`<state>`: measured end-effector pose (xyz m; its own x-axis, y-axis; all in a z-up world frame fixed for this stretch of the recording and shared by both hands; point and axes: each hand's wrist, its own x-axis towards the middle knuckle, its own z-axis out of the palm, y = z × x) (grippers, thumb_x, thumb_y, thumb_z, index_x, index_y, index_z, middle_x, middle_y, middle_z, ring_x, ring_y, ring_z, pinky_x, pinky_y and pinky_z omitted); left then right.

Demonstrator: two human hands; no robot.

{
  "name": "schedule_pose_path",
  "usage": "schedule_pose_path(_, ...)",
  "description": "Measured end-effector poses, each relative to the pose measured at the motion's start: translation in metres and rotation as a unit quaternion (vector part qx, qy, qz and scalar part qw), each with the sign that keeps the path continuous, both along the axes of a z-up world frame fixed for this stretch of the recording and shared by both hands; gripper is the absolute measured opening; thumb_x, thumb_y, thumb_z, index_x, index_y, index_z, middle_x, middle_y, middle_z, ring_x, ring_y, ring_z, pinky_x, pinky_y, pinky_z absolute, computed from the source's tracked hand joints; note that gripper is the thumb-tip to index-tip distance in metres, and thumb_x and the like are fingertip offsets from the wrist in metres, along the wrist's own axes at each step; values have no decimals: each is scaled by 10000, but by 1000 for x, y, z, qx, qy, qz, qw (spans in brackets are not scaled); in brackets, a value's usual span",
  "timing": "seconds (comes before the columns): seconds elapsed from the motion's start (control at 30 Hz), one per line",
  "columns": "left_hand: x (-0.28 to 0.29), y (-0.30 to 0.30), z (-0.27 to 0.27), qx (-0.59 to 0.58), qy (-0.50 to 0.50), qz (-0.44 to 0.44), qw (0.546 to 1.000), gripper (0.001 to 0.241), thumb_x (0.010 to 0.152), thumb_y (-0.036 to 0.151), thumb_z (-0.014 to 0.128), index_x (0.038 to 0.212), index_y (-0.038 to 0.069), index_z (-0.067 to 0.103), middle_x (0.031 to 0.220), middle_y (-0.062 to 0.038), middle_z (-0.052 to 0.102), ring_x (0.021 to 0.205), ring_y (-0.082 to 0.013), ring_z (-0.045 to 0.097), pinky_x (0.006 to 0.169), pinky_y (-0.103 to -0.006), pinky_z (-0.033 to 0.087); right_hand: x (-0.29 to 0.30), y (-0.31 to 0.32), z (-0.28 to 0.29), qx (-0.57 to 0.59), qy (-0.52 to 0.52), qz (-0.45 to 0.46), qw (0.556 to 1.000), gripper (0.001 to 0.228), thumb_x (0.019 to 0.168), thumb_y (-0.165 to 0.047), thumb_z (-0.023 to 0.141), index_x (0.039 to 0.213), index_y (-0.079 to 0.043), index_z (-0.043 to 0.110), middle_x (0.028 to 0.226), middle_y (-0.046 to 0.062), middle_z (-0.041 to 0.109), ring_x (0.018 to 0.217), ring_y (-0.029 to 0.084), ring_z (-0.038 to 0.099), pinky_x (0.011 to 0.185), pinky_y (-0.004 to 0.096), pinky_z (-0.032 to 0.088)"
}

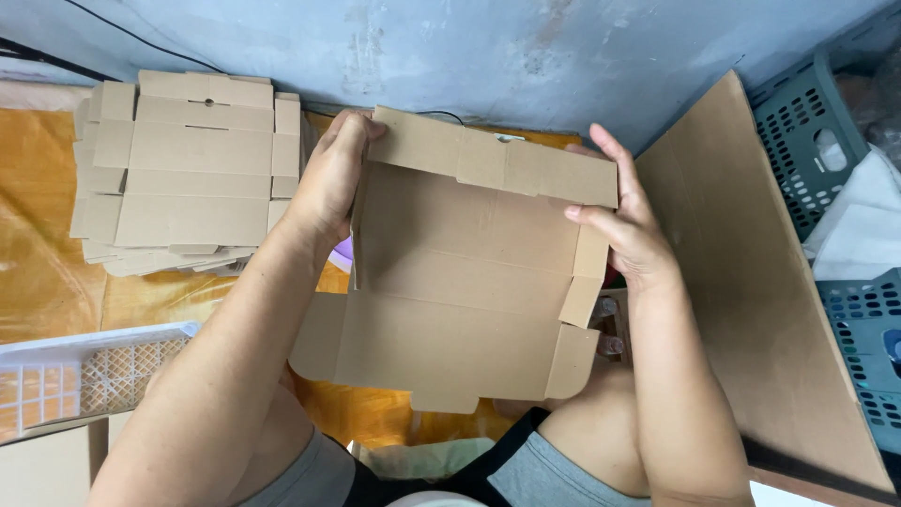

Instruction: Folding cardboard boxes and filling them with snacks and other small items.

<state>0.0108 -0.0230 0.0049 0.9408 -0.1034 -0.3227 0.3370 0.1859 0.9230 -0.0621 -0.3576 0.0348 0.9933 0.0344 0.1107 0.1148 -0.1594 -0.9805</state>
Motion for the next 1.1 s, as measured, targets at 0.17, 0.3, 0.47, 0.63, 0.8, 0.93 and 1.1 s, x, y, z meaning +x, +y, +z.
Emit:
schedule_pose_path(0.17,-12,-2,19,15,10,2,1000,441,863,458,594,1213,191,630,1069,-128,584,1075,-344,636,922,-559,528,-6,6,15,40,13,6,999,806,833,-230,679,1579,-146,387,1511,100,527,1237,153,597,1071,341,483)
schedule_pose_path(0.3,-9,-5,13,11,-18,-2,1000,461,863,430,577,1236,162,617,1103,-169,569,1092,-388,625,934,-587,515,8,-23,-15,-26,17,-21,999,605,921,-103,707,1494,-100,512,1293,80,634,1080,150,653,963,312,544)
schedule_pose_path(0.47,-10,-2,12,32,-38,-20,999,438,898,421,542,1240,153,602,1121,-199,574,1120,-406,629,952,-605,511,12,-29,-20,-47,15,-19,999,581,918,-107,761,1457,-80,546,1227,66,648,1035,141,659,936,315,560)
schedule_pose_path(0.63,-15,-3,27,51,-75,-49,995,411,931,403,548,1245,141,597,1157,-238,591,1147,-437,627,962,-622,501,6,-16,-8,-47,12,-20,999,594,925,-100,768,1468,-71,530,1208,63,631,1036,146,654,952,334,569)
schedule_pose_path(0.8,-12,7,23,106,-56,-78,990,491,940,462,476,1322,155,504,1212,-295,547,1206,-485,561,1029,-640,428,-6,2,17,-93,23,1,995,633,958,-148,731,1531,-98,466,1245,57,609,1078,131,604,999,337,535)
schedule_pose_path(0.93,-7,9,11,175,-55,-123,975,501,946,540,410,1328,217,441,1280,-319,538,1274,-533,508,1072,-630,384,-8,4,17,-128,26,17,991,676,988,-161,675,1586,-125,363,1270,55,535,1133,154,528,1072,384,468)
schedule_pose_path(1.1,-17,7,26,203,-83,-157,963,646,904,540,401,1488,285,291,1520,-240,471,1357,-498,484,1146,-586,350,-9,7,16,-159,18,20,987,679,1004,-158,570,1611,-128,267,1333,140,476,1234,258,440,1185,472,288)
